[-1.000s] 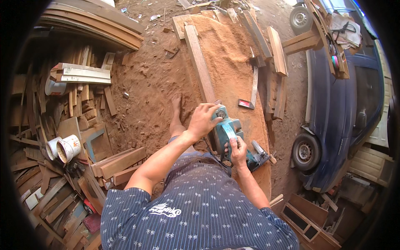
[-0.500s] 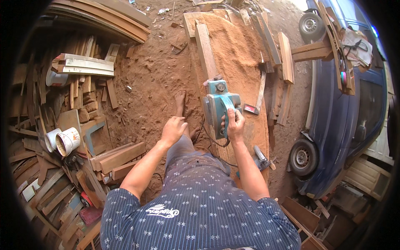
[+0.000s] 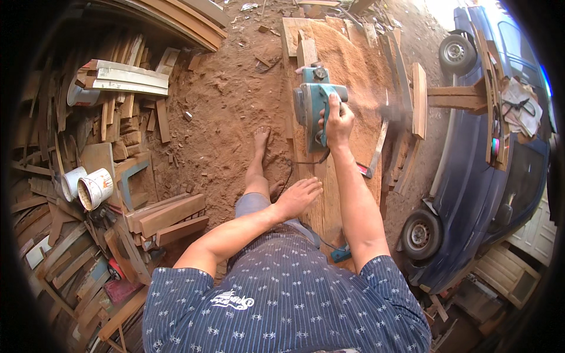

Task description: The person uses a circular saw to cut a long wooden plank into smaller pieces. They measure and mark the wood with a square ruler before making cuts. The person also uses a hand planer to smooth the edges of the cut wood pieces.

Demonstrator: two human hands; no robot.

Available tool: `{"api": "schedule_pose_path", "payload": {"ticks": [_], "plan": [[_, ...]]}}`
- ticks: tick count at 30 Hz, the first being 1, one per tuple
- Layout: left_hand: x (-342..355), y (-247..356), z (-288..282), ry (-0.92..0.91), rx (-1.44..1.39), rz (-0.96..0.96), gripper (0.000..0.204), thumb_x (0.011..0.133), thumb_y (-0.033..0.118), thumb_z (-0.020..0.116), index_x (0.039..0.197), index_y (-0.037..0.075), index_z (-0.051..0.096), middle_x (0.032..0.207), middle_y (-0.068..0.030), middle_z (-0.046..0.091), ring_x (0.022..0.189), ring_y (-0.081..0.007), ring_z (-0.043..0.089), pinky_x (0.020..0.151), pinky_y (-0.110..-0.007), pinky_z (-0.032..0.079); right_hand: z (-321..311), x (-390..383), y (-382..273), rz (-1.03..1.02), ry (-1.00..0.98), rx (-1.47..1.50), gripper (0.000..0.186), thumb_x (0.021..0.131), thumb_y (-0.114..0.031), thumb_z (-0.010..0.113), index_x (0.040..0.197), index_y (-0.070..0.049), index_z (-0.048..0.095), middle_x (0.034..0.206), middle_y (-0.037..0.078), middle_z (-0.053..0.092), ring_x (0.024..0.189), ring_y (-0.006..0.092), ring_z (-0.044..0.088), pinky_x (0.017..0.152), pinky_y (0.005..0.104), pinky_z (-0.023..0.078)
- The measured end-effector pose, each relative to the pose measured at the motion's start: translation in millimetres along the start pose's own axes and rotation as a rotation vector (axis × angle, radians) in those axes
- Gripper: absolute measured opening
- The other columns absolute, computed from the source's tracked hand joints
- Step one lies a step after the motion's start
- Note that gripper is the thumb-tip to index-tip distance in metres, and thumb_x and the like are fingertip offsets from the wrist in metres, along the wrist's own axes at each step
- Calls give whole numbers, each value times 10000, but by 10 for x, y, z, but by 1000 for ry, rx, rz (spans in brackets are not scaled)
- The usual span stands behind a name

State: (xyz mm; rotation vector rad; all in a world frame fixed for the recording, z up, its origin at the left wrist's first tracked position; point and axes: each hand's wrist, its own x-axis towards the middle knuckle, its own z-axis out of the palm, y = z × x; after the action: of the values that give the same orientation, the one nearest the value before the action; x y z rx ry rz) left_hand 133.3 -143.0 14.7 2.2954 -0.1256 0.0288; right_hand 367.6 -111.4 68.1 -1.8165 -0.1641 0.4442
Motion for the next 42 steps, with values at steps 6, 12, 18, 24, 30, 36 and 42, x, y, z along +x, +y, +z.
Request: {"api": "schedule_pose_path", "payload": {"ticks": [6, 12, 18, 24, 30, 36, 42], "plan": [[78, -87, 77, -132, 236, 3, 588, 939, 165, 549, 1492, -19, 466, 1685, -157, 246, 1574, -291, 199, 1244, -532, 259, 414, 795, -230, 9, 22, -82, 569, 1007, -544, 576, 905, 7, 676, 686, 91, 652, 498, 122, 607, 419, 262, 471], [136, -120, -91, -319, 215, -2, 550, 927, 131, 534, 1450, -38, 510, 1710, -151, 186, 1587, -286, 159, 1223, -580, 284, 777, 1538, -449, 12, 34, -119, 600, 1013, -551, 542, 929, 17, 714, 693, 118, 674, 495, 125, 614, 439, 272, 478], [137, -113, -166, -334, 191, 8, 475, 913, 132, 552, 1350, -50, 589, 1704, -144, 211, 1584, -281, 174, 1205, -582, 314, 926, 2027, -507, -15, -2, -200, 635, 987, -601, 538, 862, 4, 689, 697, 98, 679, 496, 137, 623, 456, 307, 495], [131, -155, -129, -258, 156, 21, 433, 912, 133, 553, 1295, -61, 609, 1697, -137, 234, 1576, -273, 204, 1195, -570, 334, 808, 1807, -492, 96, -25, -158, 637, 963, -612, 580, 911, 11, 702, 696, 90, 672, 530, 145, 641, 483, 307, 508], [161, -145, -185, -307, 173, 33, 402, 886, 169, 612, 1221, -50, 640, 1689, -155, 244, 1567, -294, 226, 1183, -572, 343, 400, 1014, -390, 97, -29, -153, 608, 977, -606, 573, 963, -13, 709, 688, 72, 672, 513, 132, 636, 452, 286, 499], [-36, -150, -108, -162, 49, -42, 349, 923, 178, 623, 1231, 16, 644, 1612, -184, 378, 1519, -344, 317, 1197, -483, 346, -134, 45, -80, 119, -38, -40, 549, 979, -570, 621, 985, -29, 714, 683, 58, 664, 516, 100, 618, 449, 260, 479], [-663, -302, -286, -155, 29, -161, 338, 927, 219, 658, 1220, 52, 678, 1397, -155, 604, 1319, -340, 541, 1102, -442, 444, -695, -1017, 137, 179, -7, 15, 458, 972, -478, 666, 922, -27, 725, 649, 35, 651, 539, 103, 614, 503, 267, 483]]}}
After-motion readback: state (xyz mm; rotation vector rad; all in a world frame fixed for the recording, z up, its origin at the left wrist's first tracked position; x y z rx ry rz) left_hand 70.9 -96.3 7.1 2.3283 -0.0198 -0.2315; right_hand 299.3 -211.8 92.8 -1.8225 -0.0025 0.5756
